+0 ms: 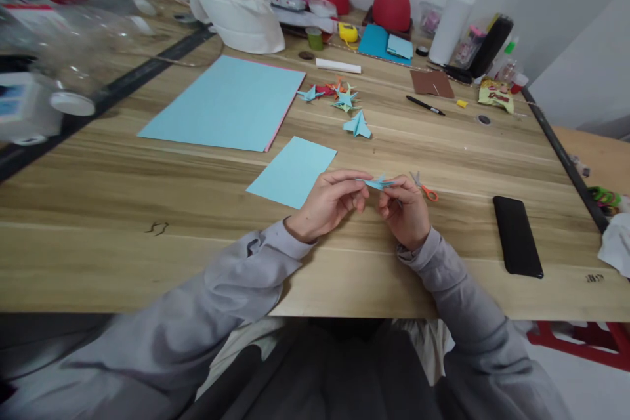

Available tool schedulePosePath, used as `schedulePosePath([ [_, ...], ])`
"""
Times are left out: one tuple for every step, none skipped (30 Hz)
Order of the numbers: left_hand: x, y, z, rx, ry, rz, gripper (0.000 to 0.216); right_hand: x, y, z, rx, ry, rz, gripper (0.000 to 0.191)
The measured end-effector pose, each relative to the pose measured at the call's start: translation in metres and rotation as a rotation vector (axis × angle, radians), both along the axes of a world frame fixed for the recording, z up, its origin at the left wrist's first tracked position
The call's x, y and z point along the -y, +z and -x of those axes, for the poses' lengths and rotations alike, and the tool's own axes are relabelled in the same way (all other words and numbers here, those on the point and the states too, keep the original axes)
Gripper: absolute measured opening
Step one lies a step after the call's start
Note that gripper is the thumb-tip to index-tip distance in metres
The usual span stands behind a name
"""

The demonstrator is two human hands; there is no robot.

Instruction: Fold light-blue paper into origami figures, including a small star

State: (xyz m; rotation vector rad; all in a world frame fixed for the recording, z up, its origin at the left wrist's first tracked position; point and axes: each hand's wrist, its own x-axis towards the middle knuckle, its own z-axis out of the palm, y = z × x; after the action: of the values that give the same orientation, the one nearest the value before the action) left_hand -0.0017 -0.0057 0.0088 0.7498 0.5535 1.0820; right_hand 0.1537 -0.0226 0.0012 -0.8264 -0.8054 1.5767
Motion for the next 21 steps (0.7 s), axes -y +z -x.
schedulePosePath([
  [-0.0004, -0.0005, 0.0001, -0.013, 0.009, -0.011, 0.019, 0.0000, -0.0003, -0.0004, 0.010, -0.008, -0.006, 0.016],
  [-0.0007, -0.0010, 0.0003, -0.028, 0.018, -0.023, 0.019, 0.0000, -0.0005, -0.0007, 0.021, -0.014, -0.009, 0.017],
  [-0.0010, -0.0015, 0.0004, -0.042, 0.028, -0.036, 0.019, 0.0000, -0.0007, -0.0009, 0.032, -0.017, -0.010, 0.017],
  [-0.0014, -0.0020, 0.0007, -0.055, 0.036, -0.050, 0.018, -0.0001, -0.0009, -0.0010, 0.044, -0.019, -0.013, 0.017],
  [-0.0016, -0.0025, 0.0009, -0.068, 0.043, -0.062, 0.017, -0.0001, -0.0008, -0.0010, 0.055, -0.020, -0.019, 0.017],
  [-0.0018, -0.0029, 0.0012, -0.080, 0.047, -0.071, 0.017, 0.0000, -0.0006, -0.0008, 0.064, -0.021, -0.025, 0.017],
  [-0.0020, -0.0032, 0.0015, -0.091, 0.050, -0.077, 0.017, 0.0000, -0.0002, -0.0005, 0.071, -0.025, -0.032, 0.018],
  [-0.0021, -0.0034, 0.0019, -0.100, 0.051, -0.077, 0.017, 0.0001, 0.0004, 0.0000, 0.076, -0.030, -0.037, 0.017],
  [-0.0022, -0.0035, 0.0022, -0.106, 0.050, -0.073, 0.017, 0.0003, 0.0011, 0.0005, 0.079, -0.037, -0.040, 0.017],
  [-0.0023, -0.0035, 0.0024, -0.108, 0.050, -0.066, 0.017, 0.0004, 0.0019, 0.0011, 0.081, -0.045, -0.042, 0.016],
  [-0.0025, -0.0035, 0.0026, -0.106, 0.051, -0.057, 0.016, 0.0005, 0.0027, 0.0017, 0.084, -0.053, -0.044, 0.015],
  [-0.0026, -0.0034, 0.0027, -0.101, 0.052, -0.050, 0.016, 0.0007, 0.0034, 0.0022, 0.087, -0.060, -0.049, 0.014],
  [-0.0028, -0.0033, 0.0028, -0.096, 0.054, -0.043, 0.016, 0.0008, 0.0041, 0.0026, 0.092, -0.065, -0.054, 0.014],
  [-0.0031, -0.0031, 0.0028, -0.090, 0.056, -0.038, 0.015, 0.0008, 0.0046, 0.0028, 0.097, -0.067, -0.057, 0.014],
  [-0.0032, -0.0028, 0.0028, -0.085, 0.059, -0.036, 0.015, 0.0009, 0.0050, 0.0030, 0.101, -0.067, -0.059, 0.014],
  [-0.0033, -0.0025, 0.0028, -0.083, 0.059, -0.033, 0.015, 0.0009, 0.0052, 0.0031, 0.105, -0.065, -0.059, 0.014],
  [-0.0033, -0.0022, 0.0029, -0.083, 0.059, -0.031, 0.015, 0.0009, 0.0054, 0.0032, 0.107, -0.065, -0.056, 0.014],
  [-0.0032, -0.0018, 0.0029, -0.083, 0.061, -0.030, 0.015, 0.0009, 0.0056, 0.0033, 0.106, -0.068, -0.052, 0.013],
  [-0.0031, -0.0015, 0.0029, -0.084, 0.062, -0.028, 0.015, 0.0009, 0.0058, 0.0035, 0.105, -0.072, -0.048, 0.013],
  [-0.0029, -0.0012, 0.0031, -0.084, 0.062, -0.028, 0.015, 0.0009, 0.0061, 0.0036, 0.103, -0.076, -0.046, 0.013],
  [-0.0027, -0.0009, 0.0032, -0.083, 0.061, -0.028, 0.015, 0.0009, 0.0065, 0.0038, 0.101, -0.079, -0.043, 0.013],
])
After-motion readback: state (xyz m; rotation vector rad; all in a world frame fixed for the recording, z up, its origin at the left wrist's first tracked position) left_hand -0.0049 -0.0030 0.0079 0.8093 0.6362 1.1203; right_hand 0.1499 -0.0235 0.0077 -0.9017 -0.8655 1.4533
